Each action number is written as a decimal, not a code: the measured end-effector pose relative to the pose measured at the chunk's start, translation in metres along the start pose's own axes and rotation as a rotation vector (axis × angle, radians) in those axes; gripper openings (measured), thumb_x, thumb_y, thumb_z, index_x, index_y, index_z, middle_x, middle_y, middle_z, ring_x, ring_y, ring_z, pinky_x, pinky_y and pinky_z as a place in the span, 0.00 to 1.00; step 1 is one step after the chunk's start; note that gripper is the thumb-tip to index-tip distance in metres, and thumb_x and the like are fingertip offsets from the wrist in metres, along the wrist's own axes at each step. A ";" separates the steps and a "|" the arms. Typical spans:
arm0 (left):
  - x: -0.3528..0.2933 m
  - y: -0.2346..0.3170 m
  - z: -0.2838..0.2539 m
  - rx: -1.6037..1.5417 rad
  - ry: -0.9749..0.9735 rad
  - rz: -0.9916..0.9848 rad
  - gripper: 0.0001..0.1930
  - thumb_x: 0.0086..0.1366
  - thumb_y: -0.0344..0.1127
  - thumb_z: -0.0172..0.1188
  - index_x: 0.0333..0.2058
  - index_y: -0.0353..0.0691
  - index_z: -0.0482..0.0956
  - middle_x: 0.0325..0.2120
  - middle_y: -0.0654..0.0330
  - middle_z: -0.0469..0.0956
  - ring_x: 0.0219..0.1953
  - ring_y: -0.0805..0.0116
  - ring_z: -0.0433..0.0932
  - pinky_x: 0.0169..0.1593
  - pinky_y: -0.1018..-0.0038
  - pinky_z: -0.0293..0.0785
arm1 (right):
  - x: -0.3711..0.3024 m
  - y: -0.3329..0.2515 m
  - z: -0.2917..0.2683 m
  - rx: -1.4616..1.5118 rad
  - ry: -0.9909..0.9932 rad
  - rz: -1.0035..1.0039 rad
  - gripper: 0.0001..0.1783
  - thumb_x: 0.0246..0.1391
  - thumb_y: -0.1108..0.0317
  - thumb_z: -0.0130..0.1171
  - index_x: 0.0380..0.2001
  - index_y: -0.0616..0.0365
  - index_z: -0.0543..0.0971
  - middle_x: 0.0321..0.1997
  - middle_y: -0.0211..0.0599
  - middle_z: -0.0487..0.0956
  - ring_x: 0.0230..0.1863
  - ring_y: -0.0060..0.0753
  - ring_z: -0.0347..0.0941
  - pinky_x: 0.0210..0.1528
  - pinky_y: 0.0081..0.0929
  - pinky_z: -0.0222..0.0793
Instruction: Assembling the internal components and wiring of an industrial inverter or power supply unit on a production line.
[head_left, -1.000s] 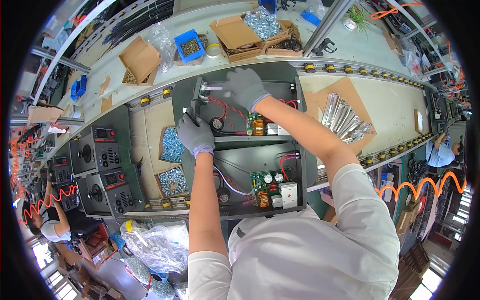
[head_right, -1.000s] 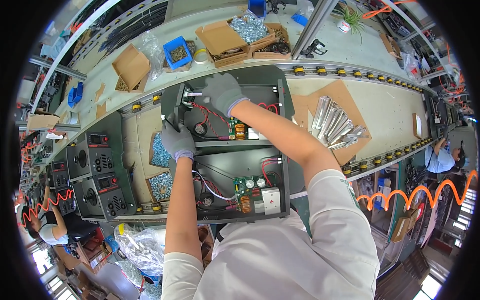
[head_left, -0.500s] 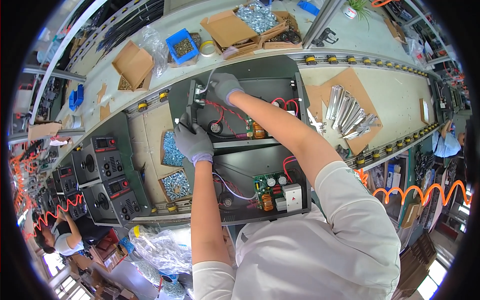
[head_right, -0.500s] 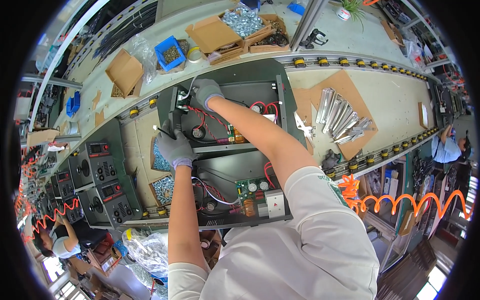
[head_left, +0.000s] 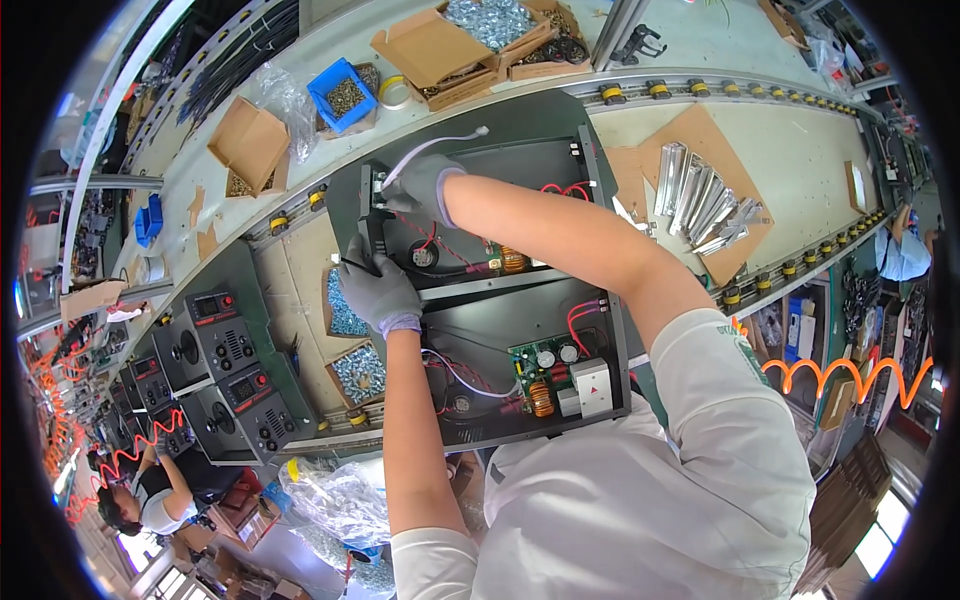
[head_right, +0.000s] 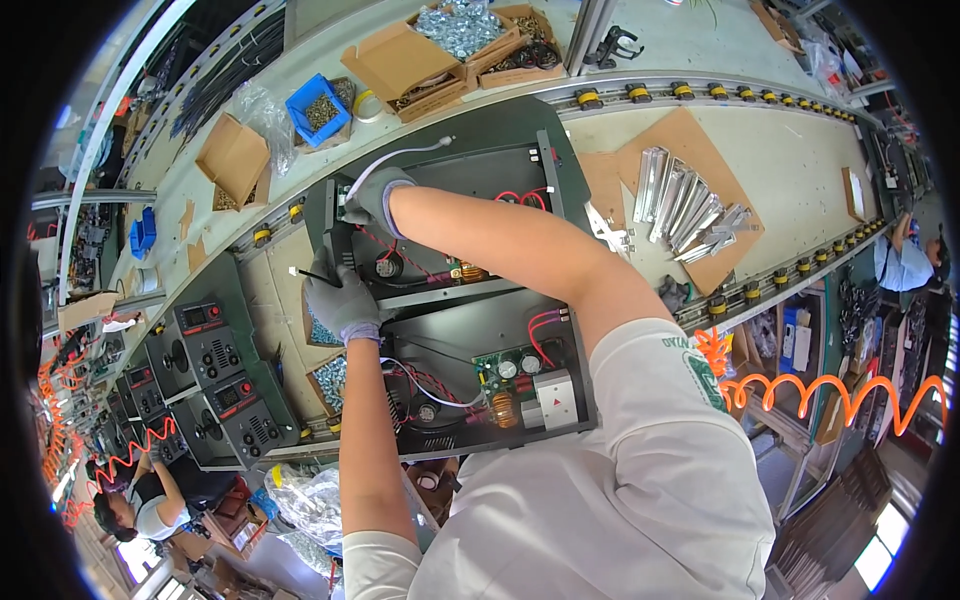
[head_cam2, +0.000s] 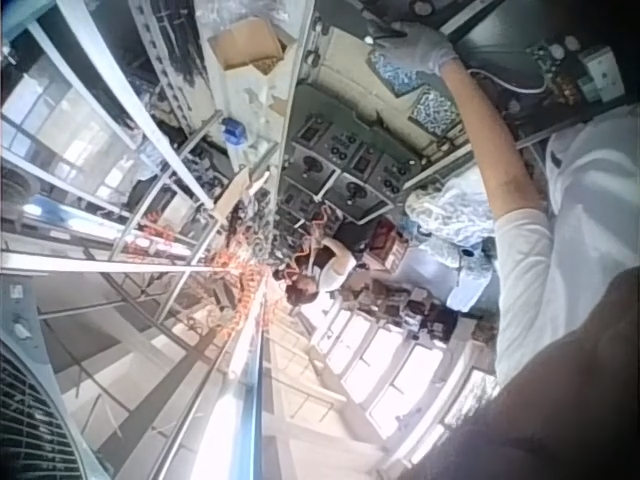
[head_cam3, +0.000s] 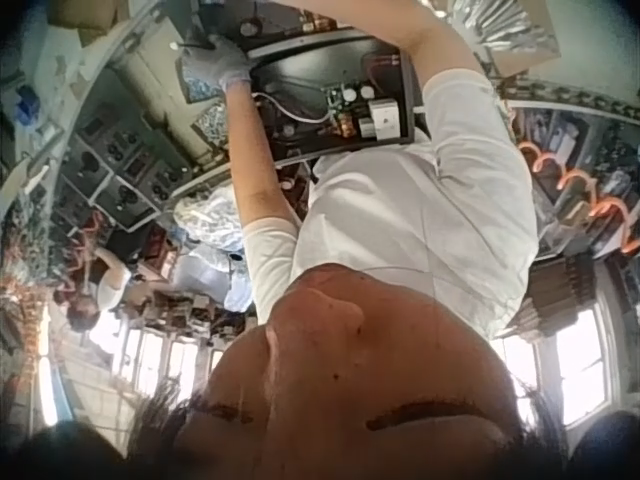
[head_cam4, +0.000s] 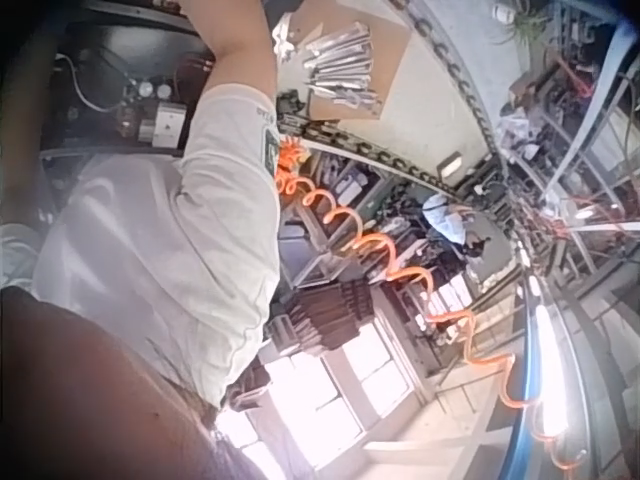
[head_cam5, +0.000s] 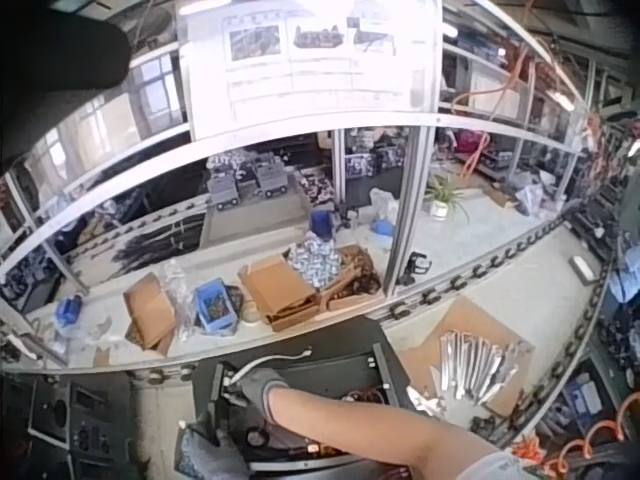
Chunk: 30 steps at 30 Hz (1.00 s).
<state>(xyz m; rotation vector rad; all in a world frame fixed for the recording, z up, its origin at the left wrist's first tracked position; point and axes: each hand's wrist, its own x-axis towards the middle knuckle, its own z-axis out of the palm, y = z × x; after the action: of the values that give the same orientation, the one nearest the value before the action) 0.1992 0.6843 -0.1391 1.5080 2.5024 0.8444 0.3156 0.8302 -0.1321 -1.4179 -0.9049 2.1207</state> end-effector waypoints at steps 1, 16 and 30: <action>0.000 -0.001 0.000 -0.036 0.005 -0.019 0.22 0.61 0.29 0.58 0.55 0.36 0.78 0.48 0.49 0.78 0.52 0.50 0.77 0.56 0.58 0.73 | 0.000 -0.001 0.001 0.004 -0.003 0.002 0.09 0.65 0.71 0.56 0.41 0.58 0.84 0.38 0.35 0.84 0.31 0.25 0.79 0.34 0.20 0.77; -0.001 0.003 0.000 -0.126 -0.010 -0.048 0.22 0.61 0.26 0.56 0.56 0.33 0.78 0.47 0.45 0.78 0.47 0.51 0.81 0.52 0.60 0.76 | 0.058 0.040 -0.017 -0.805 0.345 -0.477 0.16 0.53 0.57 0.63 0.45 0.42 0.86 0.47 0.45 0.84 0.48 0.55 0.80 0.52 0.44 0.77; -0.001 0.001 0.001 -0.153 0.003 -0.046 0.20 0.63 0.26 0.56 0.55 0.31 0.78 0.48 0.45 0.80 0.48 0.53 0.82 0.53 0.62 0.76 | 0.039 0.039 -0.007 -0.903 0.366 -0.505 0.10 0.53 0.61 0.63 0.36 0.50 0.88 0.38 0.48 0.85 0.43 0.52 0.82 0.48 0.44 0.77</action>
<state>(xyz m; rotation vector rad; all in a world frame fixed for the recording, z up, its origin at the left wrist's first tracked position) 0.2014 0.6842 -0.1395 1.3971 2.4025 1.0060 0.3072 0.8311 -0.1873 -1.6273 -1.9293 1.0368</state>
